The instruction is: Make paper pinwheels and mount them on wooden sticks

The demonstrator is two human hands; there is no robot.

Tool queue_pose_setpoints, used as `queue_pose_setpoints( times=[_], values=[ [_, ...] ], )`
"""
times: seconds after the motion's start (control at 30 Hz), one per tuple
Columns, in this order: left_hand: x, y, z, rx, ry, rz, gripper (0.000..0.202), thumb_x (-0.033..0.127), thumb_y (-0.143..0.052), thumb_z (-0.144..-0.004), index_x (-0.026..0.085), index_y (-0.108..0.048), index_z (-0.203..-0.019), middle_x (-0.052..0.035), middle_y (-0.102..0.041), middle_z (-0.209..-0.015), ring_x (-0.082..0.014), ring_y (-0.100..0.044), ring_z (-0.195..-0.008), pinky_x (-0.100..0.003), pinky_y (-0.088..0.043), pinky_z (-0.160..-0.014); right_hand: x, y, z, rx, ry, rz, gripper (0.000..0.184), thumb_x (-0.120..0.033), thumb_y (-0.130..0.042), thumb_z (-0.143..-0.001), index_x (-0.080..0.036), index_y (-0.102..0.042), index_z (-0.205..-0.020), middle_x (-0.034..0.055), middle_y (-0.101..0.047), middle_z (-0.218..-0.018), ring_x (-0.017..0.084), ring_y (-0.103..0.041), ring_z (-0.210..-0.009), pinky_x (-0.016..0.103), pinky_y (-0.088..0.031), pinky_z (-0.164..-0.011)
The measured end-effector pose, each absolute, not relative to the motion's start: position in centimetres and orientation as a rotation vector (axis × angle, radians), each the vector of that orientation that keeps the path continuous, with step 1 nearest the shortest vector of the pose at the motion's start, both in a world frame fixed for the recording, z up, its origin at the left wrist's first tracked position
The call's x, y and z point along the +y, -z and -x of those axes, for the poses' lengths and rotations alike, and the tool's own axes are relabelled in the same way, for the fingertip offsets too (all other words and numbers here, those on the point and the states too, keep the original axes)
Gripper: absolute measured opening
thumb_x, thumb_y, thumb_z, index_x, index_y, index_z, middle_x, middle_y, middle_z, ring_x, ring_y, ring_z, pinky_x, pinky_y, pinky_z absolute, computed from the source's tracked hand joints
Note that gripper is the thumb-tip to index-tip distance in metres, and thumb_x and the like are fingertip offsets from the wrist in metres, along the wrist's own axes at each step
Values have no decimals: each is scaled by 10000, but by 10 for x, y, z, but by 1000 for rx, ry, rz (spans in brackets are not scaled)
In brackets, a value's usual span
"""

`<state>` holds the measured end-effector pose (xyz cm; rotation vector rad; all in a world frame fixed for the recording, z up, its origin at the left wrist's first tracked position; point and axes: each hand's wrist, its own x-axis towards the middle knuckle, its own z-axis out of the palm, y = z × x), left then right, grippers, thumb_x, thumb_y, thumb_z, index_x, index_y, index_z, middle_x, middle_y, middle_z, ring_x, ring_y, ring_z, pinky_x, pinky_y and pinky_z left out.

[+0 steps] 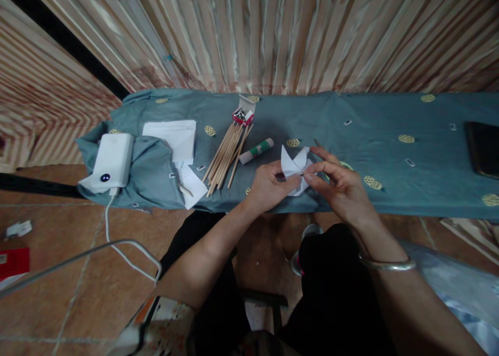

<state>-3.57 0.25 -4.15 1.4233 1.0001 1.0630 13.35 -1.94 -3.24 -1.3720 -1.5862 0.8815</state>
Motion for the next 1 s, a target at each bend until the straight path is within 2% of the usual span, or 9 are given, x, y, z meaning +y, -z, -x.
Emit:
queue_pose_setpoints(
  times=[0.17, 0.47, 0.73, 1.0],
  values=[
    [4, 42, 37, 1033, -1068, -1557, 125, 262, -700, -745, 143, -729, -768, -45, -734, -813, -184, -665, -789, -262, -489, -721, -19, 32, -132, -1587, -883, 1394, 83, -337, -647, -822, -261, -678, -813, 41, -567, -1365, 284, -425, -1376, 541, -201, -1187],
    [5, 45, 35, 1039, -1036, -1504, 145, 167, -690, -708, 139, -741, -842, -25, -738, -823, -154, -648, -738, -238, -490, -682, -20, 31, -130, -1610, -867, 1394, 115, -359, -625, -838, -252, -664, -824, 58, -560, -1361, 280, -419, -1375, 527, -204, -1180],
    [6, 49, 31, 1043, -1052, -1339, 66, 142, -683, -703, 122, -720, -755, 6, -691, -691, -116, -590, -630, -219, -454, -623, -21, 30, -129, -1624, -878, 1371, 118, -361, -589, -864, -255, -627, -828, 46, -519, -1399, 259, -371, -1409, 510, -184, -1191],
    [16, 58, 33, 1103, -1090, -1103, 56, 172, -709, -666, 140, -729, -706, 2, -703, -675, -147, -627, -652, -259, -490, -659, -19, 23, -138, -1595, -847, 1374, 86, -342, -573, -869, -265, -609, -854, 51, -482, -1453, 269, -363, -1419, 541, -235, -1179]
  ],
)
